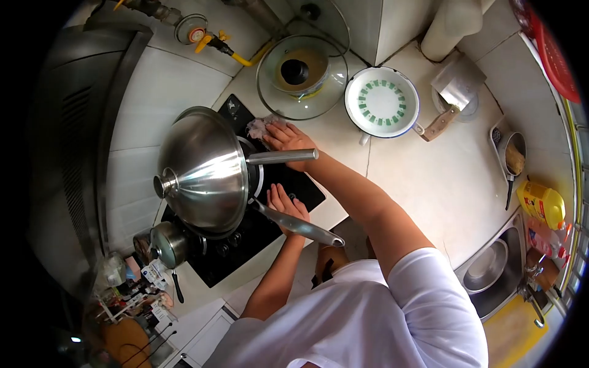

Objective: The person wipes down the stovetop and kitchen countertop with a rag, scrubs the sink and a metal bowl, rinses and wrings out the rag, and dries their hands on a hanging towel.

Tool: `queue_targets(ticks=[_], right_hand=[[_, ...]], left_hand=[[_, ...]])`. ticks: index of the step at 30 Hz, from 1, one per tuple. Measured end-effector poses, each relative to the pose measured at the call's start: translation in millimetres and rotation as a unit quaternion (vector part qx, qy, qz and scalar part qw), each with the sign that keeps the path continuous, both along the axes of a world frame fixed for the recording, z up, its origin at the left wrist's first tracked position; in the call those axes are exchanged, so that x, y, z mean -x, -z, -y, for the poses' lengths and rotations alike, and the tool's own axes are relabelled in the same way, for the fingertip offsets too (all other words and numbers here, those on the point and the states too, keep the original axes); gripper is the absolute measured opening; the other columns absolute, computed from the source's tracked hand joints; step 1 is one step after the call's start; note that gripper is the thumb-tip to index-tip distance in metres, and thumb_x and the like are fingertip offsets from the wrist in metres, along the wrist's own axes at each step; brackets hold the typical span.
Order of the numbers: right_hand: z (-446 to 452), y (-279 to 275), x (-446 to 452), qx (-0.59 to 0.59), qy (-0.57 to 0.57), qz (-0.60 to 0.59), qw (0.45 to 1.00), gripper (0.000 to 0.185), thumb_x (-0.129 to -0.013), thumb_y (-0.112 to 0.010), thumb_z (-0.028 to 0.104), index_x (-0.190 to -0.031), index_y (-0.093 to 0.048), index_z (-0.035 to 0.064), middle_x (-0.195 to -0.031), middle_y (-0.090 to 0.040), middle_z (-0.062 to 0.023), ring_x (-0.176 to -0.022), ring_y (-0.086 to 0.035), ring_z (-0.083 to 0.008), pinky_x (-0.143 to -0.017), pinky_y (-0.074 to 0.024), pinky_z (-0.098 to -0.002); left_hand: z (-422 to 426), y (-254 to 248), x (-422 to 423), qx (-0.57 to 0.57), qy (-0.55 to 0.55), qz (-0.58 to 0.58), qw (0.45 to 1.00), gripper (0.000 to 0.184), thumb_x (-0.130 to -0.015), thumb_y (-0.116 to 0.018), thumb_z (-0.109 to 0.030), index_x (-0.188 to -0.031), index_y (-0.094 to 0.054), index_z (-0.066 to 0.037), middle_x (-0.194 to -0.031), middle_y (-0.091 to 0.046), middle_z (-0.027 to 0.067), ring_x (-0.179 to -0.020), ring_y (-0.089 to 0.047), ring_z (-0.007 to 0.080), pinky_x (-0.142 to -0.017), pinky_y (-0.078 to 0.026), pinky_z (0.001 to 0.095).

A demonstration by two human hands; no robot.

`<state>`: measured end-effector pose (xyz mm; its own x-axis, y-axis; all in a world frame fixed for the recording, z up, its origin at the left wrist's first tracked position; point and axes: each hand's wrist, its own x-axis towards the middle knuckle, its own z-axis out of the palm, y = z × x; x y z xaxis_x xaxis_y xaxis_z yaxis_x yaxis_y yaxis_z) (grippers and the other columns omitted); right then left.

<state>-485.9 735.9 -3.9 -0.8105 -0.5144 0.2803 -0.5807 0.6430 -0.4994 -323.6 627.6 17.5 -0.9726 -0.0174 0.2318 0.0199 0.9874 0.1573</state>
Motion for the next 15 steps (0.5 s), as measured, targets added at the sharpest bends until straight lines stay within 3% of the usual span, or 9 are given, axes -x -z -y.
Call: queue_targets(ticks=[2, 6, 8, 11, 15], right_hand=[[8.7, 1.3, 11.2, 0.027, 0.010, 0.005, 1.000, 0.054, -0.084, -0.053, 0.024, -0.134, -0.044, 0.0071, -0.144, -0.036, -0.0138, -0.137, -0.028, -0.0296, -0.112, -0.0218, -0.0446], [30.3, 3.2, 35.6, 0.000, 0.038, 0.034, 0.999, 0.052, -0.085, -0.054, 0.023, -0.135, -0.046, 0.0174, -0.147, -0.032, -0.0097, -0.138, -0.025, -0.0275, -0.114, -0.0167, -0.0457], [40.4, 0.3, 46.4, -0.011, 0.034, 0.034, 0.999, 0.048, -0.086, -0.054, 0.024, -0.133, -0.048, 0.0199, -0.149, -0.028, -0.0104, -0.139, -0.021, -0.0295, -0.112, -0.0194, -0.0490], [52.8, -23.2, 60.5, -0.066, 0.021, 0.105, 0.992, 0.043, -0.089, -0.047, 0.027, -0.132, -0.050, 0.0205, -0.154, -0.011, -0.0078, -0.142, -0.010, -0.0313, -0.111, -0.0117, -0.0588], [74.8, -11.6, 85.9, -0.122, -0.018, 0.036, 0.992, 0.049, -0.091, -0.042, 0.030, -0.138, -0.043, 0.0190, -0.155, -0.010, -0.0048, -0.143, -0.008, -0.0303, -0.114, -0.0106, -0.0529]], left_hand=[[-0.8, -2.0, 1.0, -0.006, -0.006, 0.023, 1.000, 0.052, -0.082, -0.044, -0.015, -0.129, -0.044, 0.007, -0.136, -0.040, 0.0214, -0.127, -0.036, 0.0404, -0.106, -0.029, 0.0492], [1.4, 2.8, 1.4, -0.002, -0.004, 0.008, 1.000, 0.053, -0.082, -0.044, -0.019, -0.129, -0.046, 0.005, -0.136, -0.042, 0.0194, -0.126, -0.039, 0.0404, -0.104, -0.033, 0.0503], [2.8, 5.3, 0.8, -0.007, -0.006, 0.007, 1.000, 0.053, -0.082, -0.044, -0.020, -0.129, -0.045, 0.004, -0.136, -0.042, 0.0194, -0.126, -0.039, 0.0404, -0.104, -0.033, 0.0508], [1.3, 0.1, 1.5, -0.025, -0.004, 0.033, 0.999, 0.056, -0.080, -0.045, -0.015, -0.132, -0.041, 0.005, -0.136, -0.040, 0.0218, -0.126, -0.036, 0.0414, -0.105, -0.028, 0.0505], [1.7, 0.0, 0.7, -0.033, -0.010, 0.046, 0.998, 0.057, -0.079, -0.047, -0.014, -0.133, -0.041, 0.004, -0.137, -0.039, 0.0216, -0.126, -0.036, 0.0420, -0.105, -0.028, 0.0508]])
